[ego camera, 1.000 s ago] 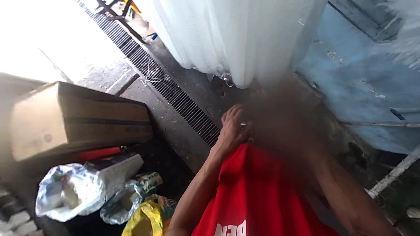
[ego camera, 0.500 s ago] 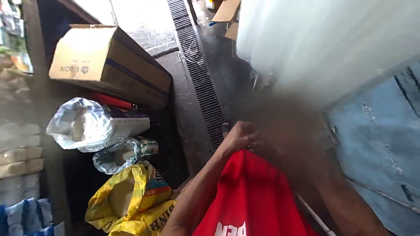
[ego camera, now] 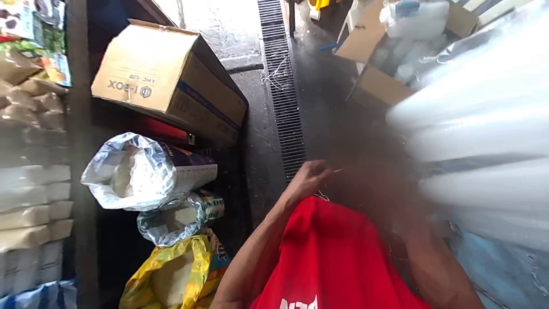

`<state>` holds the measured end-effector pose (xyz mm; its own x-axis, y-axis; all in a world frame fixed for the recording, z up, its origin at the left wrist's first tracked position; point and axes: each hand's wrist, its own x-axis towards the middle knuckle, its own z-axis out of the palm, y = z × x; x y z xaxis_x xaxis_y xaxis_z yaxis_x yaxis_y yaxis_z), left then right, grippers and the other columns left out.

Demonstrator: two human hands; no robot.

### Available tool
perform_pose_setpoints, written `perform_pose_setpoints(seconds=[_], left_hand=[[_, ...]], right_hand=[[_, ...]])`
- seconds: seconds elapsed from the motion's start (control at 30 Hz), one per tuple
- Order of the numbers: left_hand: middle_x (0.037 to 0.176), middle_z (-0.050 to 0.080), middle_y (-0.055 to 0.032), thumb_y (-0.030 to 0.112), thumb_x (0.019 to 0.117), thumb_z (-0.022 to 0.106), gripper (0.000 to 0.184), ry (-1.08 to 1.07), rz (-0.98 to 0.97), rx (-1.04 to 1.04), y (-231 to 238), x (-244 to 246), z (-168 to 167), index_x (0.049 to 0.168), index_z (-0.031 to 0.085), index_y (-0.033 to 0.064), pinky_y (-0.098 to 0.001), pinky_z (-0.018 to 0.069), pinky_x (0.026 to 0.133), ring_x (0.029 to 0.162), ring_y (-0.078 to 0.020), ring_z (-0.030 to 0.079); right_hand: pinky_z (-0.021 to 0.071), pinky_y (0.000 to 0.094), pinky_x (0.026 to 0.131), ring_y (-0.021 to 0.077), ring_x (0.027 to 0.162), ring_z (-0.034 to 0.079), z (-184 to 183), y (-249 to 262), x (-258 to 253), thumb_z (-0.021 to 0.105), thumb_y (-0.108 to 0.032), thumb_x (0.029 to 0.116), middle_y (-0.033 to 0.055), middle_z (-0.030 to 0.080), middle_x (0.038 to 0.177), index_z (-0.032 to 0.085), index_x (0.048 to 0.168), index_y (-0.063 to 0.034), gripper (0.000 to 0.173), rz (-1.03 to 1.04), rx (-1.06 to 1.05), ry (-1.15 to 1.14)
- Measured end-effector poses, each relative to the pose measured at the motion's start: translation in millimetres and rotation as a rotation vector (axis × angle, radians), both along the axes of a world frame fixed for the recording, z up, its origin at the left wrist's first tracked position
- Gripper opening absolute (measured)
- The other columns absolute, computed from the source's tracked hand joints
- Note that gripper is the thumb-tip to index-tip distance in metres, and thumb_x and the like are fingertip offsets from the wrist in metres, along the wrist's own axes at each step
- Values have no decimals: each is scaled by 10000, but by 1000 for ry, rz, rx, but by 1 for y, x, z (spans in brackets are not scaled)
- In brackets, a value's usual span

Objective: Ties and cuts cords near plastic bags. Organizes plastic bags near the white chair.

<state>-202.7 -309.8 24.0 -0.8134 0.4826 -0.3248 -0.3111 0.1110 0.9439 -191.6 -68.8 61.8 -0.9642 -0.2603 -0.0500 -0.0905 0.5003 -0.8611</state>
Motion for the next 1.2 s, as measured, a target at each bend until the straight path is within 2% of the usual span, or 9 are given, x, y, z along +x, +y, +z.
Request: perform_pose_setpoints(seconds=[0.07, 0.17, 0.3, 0.43, 0.63, 0.8, 1.0, 1.1, 1.2], left_hand=[[718, 619, 24, 146, 1051, 516, 233, -146, 186, 129, -14, -16, 6, 883, 650, 54, -200, 394, 514, 551, -23, 477], [811, 703, -60, 100, 1063, 488, 226, -358, 496, 342, -19, -42, 12, 930, 652, 19, -180, 367, 444, 472, -17, 438], [842, 746, -108, 59, 1024, 574, 167, -291, 701, 225, -30, -68, -4, 953, 700, -25, -200, 365, 418, 452, -40, 462], [815, 748, 5, 156, 977, 647, 149, 200, 532, -315, -55, -93, -12, 965, 762, 63, -260, 578, 663, 688, -47, 680], [916, 752, -21, 149, 989, 616, 175, 328, 272, -523, -84, -185, -6, 1035, 768, 74, -287, 580, 801, 830, -73, 702], [965, 735, -86, 175, 997, 595, 204, 274, 65, -658, -122, -271, 8, 1031, 761, 61, -384, 561, 864, 902, -185, 702], [816, 671, -6, 167, 1024, 538, 218, 150, 203, -307, -152, -346, -6, 988, 699, 26, -258, 534, 698, 721, -57, 623], [732, 579, 20, 116, 1053, 480, 193, -108, 426, 140, -148, -380, -10, 945, 619, 37, -220, 436, 563, 606, -51, 507], [740, 583, 28, 108, 1050, 459, 186, -292, 504, 356, -144, -418, -12, 946, 610, 75, -203, 417, 540, 591, -38, 488]], right_hand=[[560, 219, 743, 59, 777, 647, -13, -13, -19, 593, -204, 1015, 70, 703, 881, 737, 969, -12, 245, 35, 57, 70], [593, 401, 757, 204, 847, 694, -28, -51, -41, 533, -246, 1038, 115, 712, 959, 733, 996, -32, 296, 186, 201, 99], [584, 471, 686, 274, 840, 700, -28, -99, -75, 497, -234, 1043, 133, 685, 956, 707, 1003, -31, 295, 317, 296, 85], [558, 344, 804, 173, 863, 666, -31, -118, -124, 498, -229, 1057, 114, 693, 945, 710, 1016, -11, 307, 305, 36, -56], [399, 247, 497, 58, 515, 434, -50, -144, -228, 516, -198, 1036, -29, 495, 666, 636, 967, -38, 212, 153, -312, -505], [388, 248, 478, 64, 497, 429, -61, -174, -314, 544, -200, 1029, -32, 498, 652, 626, 936, -64, 184, 210, -352, -674], [396, 227, 472, 45, 499, 438, -61, -196, -394, 572, -237, 1032, -57, 513, 660, 627, 975, -86, 171, 243, -556, -677], [487, 246, 547, 70, 608, 551, -60, -198, -430, 602, -215, 1013, -1, 638, 818, 654, 1119, -31, 219, 185, -594, -524], [568, 263, 700, 94, 792, 651, -63, -199, -460, 622, -198, 1002, 61, 700, 1015, 666, 1218, -1, 295, 157, -505, -380]])
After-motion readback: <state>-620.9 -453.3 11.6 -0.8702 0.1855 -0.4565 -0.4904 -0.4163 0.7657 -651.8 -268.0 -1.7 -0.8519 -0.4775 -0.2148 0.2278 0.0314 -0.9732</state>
